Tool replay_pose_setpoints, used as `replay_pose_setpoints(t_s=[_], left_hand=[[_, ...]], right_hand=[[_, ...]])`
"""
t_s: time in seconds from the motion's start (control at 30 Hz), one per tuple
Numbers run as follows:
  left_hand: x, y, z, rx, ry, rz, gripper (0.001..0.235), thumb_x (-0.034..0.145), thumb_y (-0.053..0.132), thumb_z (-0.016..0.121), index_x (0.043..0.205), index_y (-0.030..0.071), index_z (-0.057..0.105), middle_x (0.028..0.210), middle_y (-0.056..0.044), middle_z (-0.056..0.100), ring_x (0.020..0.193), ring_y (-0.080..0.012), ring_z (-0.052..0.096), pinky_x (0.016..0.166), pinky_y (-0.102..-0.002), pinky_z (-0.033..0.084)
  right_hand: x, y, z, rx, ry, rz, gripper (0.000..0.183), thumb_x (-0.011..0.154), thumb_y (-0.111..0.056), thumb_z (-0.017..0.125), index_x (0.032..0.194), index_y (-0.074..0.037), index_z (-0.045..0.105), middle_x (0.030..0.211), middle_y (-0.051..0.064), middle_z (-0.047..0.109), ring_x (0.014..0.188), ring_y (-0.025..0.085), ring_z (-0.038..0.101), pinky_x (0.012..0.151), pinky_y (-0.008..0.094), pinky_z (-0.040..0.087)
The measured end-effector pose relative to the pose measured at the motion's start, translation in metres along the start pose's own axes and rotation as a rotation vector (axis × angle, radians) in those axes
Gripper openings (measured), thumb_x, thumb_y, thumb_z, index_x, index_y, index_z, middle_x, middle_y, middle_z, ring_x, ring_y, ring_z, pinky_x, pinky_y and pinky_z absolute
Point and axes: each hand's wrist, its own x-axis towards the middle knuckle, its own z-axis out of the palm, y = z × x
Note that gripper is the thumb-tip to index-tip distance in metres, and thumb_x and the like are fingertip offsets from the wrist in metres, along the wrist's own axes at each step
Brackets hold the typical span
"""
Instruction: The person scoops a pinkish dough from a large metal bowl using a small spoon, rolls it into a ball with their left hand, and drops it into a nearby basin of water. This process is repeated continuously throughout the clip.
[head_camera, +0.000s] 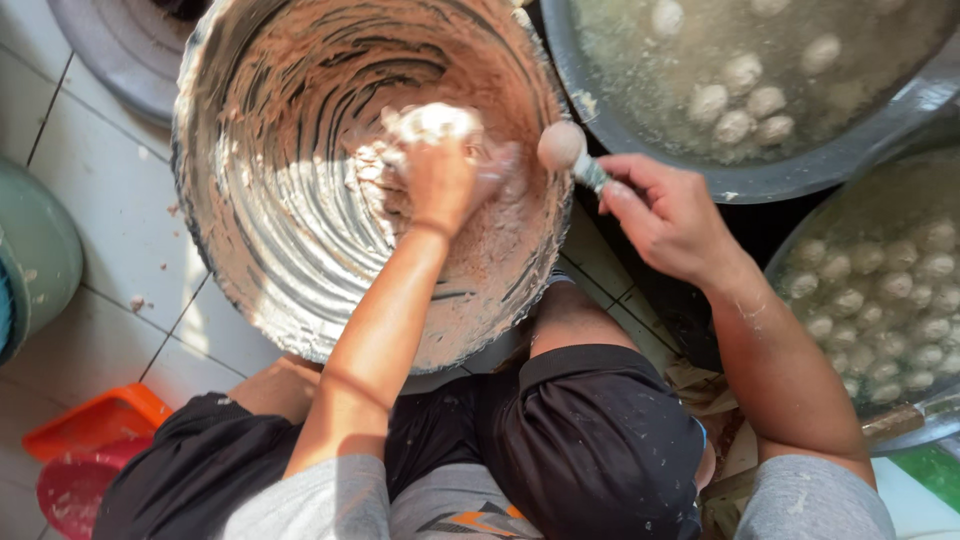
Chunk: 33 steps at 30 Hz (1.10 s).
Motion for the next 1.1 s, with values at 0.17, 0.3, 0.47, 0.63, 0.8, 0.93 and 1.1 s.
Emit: replay_pose_setpoints(t_s=[0.17, 0.3, 0.47, 0.63, 0.8, 0.93, 1.1], left_hand=[[-0.017, -0.004, 0.017, -0.249, -0.378, -0.524, 0.041, 0.089, 0.049, 0.07, 0.1, 0.011, 0.074, 0.089, -0.021, 0.075, 0.076, -0.0358, 0.073, 0.067, -0.045, 0.058], [-0.022, 0.018, 0.026, -0.4, -0.156, -0.263, 0.037, 0.094, 0.043, 0.072, 0.095, 0.006, 0.071, 0.086, -0.017, 0.073, 0.075, -0.0345, 0.074, 0.067, -0.043, 0.058], [-0.024, 0.044, 0.02, -0.542, 0.088, -0.167, 0.03, 0.093, 0.027, 0.076, 0.081, 0.004, 0.06, 0.074, -0.013, 0.063, 0.067, -0.0344, 0.066, 0.063, -0.042, 0.052], [-0.017, 0.054, 0.011, -0.501, 0.096, 0.016, 0.022, 0.078, 0.02, 0.078, 0.081, 0.006, 0.061, 0.074, -0.015, 0.062, 0.067, -0.0367, 0.064, 0.06, -0.044, 0.052], [-0.022, 0.054, 0.02, -0.361, 0.056, -0.01, 0.016, 0.083, 0.02, 0.076, 0.083, 0.011, 0.062, 0.08, -0.014, 0.066, 0.077, -0.0373, 0.067, 0.068, -0.045, 0.054], [-0.02, 0.039, 0.029, -0.124, -0.009, -0.148, 0.027, 0.079, 0.034, 0.081, 0.082, 0.011, 0.067, 0.073, -0.015, 0.068, 0.07, -0.0403, 0.066, 0.065, -0.052, 0.052], [-0.021, 0.026, 0.036, -0.133, -0.081, -0.246, 0.038, 0.079, 0.046, 0.083, 0.077, 0.01, 0.071, 0.068, -0.016, 0.07, 0.069, -0.0383, 0.069, 0.079, -0.056, 0.051]], right_hand=[[0.027, 0.025, -0.03, -0.414, 0.272, -0.083, 0.029, 0.102, -0.011, 0.067, 0.129, -0.001, 0.068, 0.101, 0.016, 0.072, 0.083, 0.022, 0.069, 0.073, 0.033, 0.053], [0.036, 0.033, -0.042, -0.613, 0.375, -0.214, 0.024, 0.104, -0.01, 0.069, 0.126, -0.003, 0.07, 0.105, 0.018, 0.072, 0.09, 0.031, 0.07, 0.078, 0.039, 0.054], [0.012, 0.015, -0.025, -0.084, 0.312, 0.124, 0.021, 0.107, -0.014, 0.064, 0.124, -0.002, 0.065, 0.096, 0.01, 0.07, 0.077, 0.017, 0.066, 0.068, 0.032, 0.053], [-0.011, -0.01, 0.01, -0.089, 0.098, -0.066, 0.026, 0.102, -0.007, 0.065, 0.127, 0.0, 0.066, 0.1, 0.006, 0.069, 0.081, 0.008, 0.062, 0.071, 0.025, 0.052], [-0.01, -0.011, 0.017, -0.034, -0.002, -0.071, 0.028, 0.102, -0.007, 0.064, 0.129, 0.0, 0.065, 0.102, 0.004, 0.071, 0.085, 0.006, 0.062, 0.074, 0.022, 0.052], [-0.003, 0.0, 0.007, 0.205, 0.001, 0.179, 0.028, 0.101, -0.01, 0.063, 0.128, -0.004, 0.066, 0.097, 0.003, 0.07, 0.073, 0.006, 0.056, 0.062, 0.023, 0.047], [0.009, 0.009, -0.021, -0.226, 0.258, -0.132, 0.024, 0.105, -0.006, 0.066, 0.129, 0.0, 0.066, 0.105, 0.008, 0.069, 0.082, 0.009, 0.062, 0.069, 0.025, 0.052]])
